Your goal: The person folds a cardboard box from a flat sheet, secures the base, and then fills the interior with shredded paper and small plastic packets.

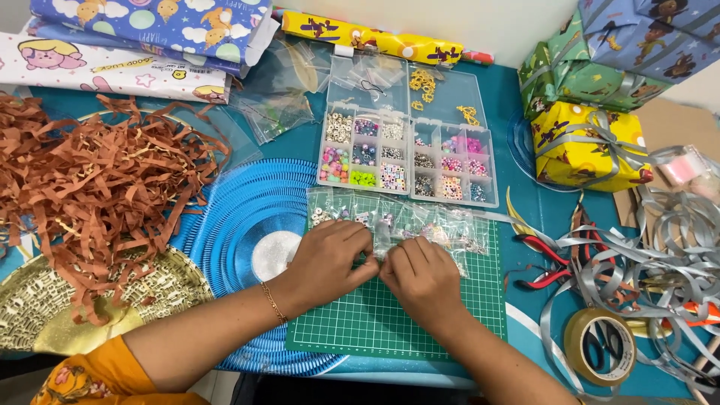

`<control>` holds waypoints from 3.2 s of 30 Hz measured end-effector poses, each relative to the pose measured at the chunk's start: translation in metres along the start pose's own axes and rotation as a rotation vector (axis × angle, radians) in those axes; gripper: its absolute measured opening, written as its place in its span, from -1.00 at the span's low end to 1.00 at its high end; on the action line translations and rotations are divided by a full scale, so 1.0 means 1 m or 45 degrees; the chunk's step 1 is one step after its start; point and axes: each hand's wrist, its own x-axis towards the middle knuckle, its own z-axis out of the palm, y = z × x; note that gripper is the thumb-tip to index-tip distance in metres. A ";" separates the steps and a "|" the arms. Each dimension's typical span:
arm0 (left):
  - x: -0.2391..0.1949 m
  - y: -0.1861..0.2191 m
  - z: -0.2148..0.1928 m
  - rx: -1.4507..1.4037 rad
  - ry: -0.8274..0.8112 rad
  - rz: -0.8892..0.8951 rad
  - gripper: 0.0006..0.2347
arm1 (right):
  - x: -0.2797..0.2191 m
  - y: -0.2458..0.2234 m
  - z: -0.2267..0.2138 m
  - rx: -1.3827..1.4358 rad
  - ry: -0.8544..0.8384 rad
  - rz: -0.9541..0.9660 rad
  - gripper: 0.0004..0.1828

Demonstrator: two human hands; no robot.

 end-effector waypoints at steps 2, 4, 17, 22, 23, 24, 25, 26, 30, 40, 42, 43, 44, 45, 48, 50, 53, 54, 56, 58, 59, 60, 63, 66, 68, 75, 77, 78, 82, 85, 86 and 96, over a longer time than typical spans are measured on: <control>0.000 -0.003 0.001 0.003 0.006 0.034 -0.89 | -0.009 0.007 0.008 0.047 -0.020 0.054 -0.80; 0.000 -0.004 0.000 0.005 0.012 0.069 -0.91 | -0.008 0.013 0.006 0.093 -0.039 0.107 -0.81; 0.003 -0.003 -0.001 0.027 0.148 0.269 -0.58 | 0.002 0.009 -0.001 1.381 -0.271 0.845 -0.78; -0.001 -0.004 0.002 0.014 0.183 0.292 -0.69 | 0.003 0.007 -0.005 1.266 -0.216 0.808 -0.76; -0.001 -0.005 0.002 0.031 0.194 0.302 -0.71 | 0.003 0.007 -0.006 1.252 -0.204 0.806 -0.76; -0.002 -0.006 0.003 0.047 0.205 0.312 -0.72 | 0.002 0.005 -0.006 1.239 -0.191 0.804 -0.75; -0.001 -0.006 0.002 0.047 0.207 0.315 -0.72 | 0.003 0.005 -0.007 1.236 -0.190 0.804 -0.75; 0.000 -0.005 0.002 0.048 0.234 0.312 -0.74 | 0.005 0.005 -0.008 1.217 -0.173 0.757 -0.80; 0.004 -0.007 -0.003 0.025 0.289 0.254 -0.72 | 0.002 0.012 -0.010 0.689 -0.017 0.291 -0.86; 0.006 -0.005 -0.006 -0.024 0.209 0.273 -0.78 | 0.021 0.015 -0.018 0.694 -0.110 0.161 -0.88; 0.005 -0.004 -0.004 -0.009 0.205 0.263 -0.77 | 0.017 0.017 -0.014 0.653 -0.086 0.148 -0.93; 0.005 -0.005 -0.005 -0.013 0.203 0.266 -0.77 | 0.016 0.015 -0.015 0.649 -0.086 0.152 -0.93; 0.005 -0.005 -0.007 -0.011 0.202 0.245 -0.71 | 0.016 0.014 -0.015 0.651 -0.053 0.137 -0.93; 0.005 -0.006 -0.008 -0.011 0.198 0.225 -0.66 | 0.015 0.012 -0.015 0.653 -0.020 0.123 -0.93; 0.005 -0.005 -0.009 -0.005 0.209 0.209 -0.62 | 0.013 0.005 -0.015 0.607 0.096 0.144 -0.90; 0.006 -0.004 -0.010 -0.034 0.210 0.194 -0.62 | 0.014 0.006 -0.019 0.577 0.108 0.151 -0.88; 0.005 -0.004 -0.010 -0.076 0.215 0.188 -0.65 | 0.014 0.007 -0.018 0.528 0.113 0.137 -0.87; 0.005 -0.004 -0.009 -0.093 0.216 0.200 -0.67 | 0.014 0.007 -0.017 0.505 0.108 0.120 -0.86; 0.006 -0.003 -0.008 -0.060 0.211 0.219 -0.70 | 0.012 0.008 -0.014 0.505 0.107 0.122 -0.86; 0.006 -0.003 -0.008 -0.027 0.205 0.236 -0.73 | 0.010 0.007 -0.012 0.505 0.104 0.126 -0.86; 0.006 -0.004 -0.008 -0.034 0.201 0.231 -0.72 | 0.010 0.007 -0.012 0.513 0.099 0.122 -0.87; 0.006 -0.005 -0.008 -0.040 0.198 0.226 -0.72 | 0.009 0.007 -0.011 0.521 0.094 0.118 -0.87; 0.005 -0.008 -0.008 -0.073 0.153 0.130 -0.68 | 0.006 0.010 -0.009 0.529 0.144 0.144 -0.80; 0.009 -0.009 -0.012 -0.163 0.160 0.032 -0.66 | 0.005 0.043 -0.015 0.422 0.261 0.141 -0.78; 0.009 -0.008 -0.013 -0.175 0.153 0.004 -0.66 | 0.016 0.078 -0.037 0.269 0.225 0.300 -0.80; 0.011 -0.005 -0.013 -0.205 0.111 -0.050 -0.72 | -0.029 0.170 0.001 0.074 -0.135 0.616 -0.73; 0.011 -0.005 -0.013 -0.226 0.103 -0.054 -0.71 | -0.040 0.166 0.018 0.039 -0.308 0.607 -0.76; 0.010 -0.005 -0.013 -0.244 0.092 -0.066 -0.70 | -0.045 0.164 0.027 0.011 -0.484 0.597 -0.80; 0.009 -0.007 -0.011 -0.233 0.077 -0.065 -0.68 | -0.029 0.153 0.010 0.031 -0.506 0.649 -0.79; 0.007 -0.009 -0.008 -0.222 0.061 -0.059 -0.67 | -0.027 0.156 0.006 0.155 -0.393 0.727 -0.76; 0.007 -0.010 -0.008 -0.223 0.055 -0.056 -0.68 | -0.025 0.156 0.003 0.154 -0.287 0.729 -0.74; 0.011 -0.005 -0.010 -0.266 0.018 -0.104 -0.73 | -0.041 0.162 0.023 0.082 -0.367 0.695 -0.77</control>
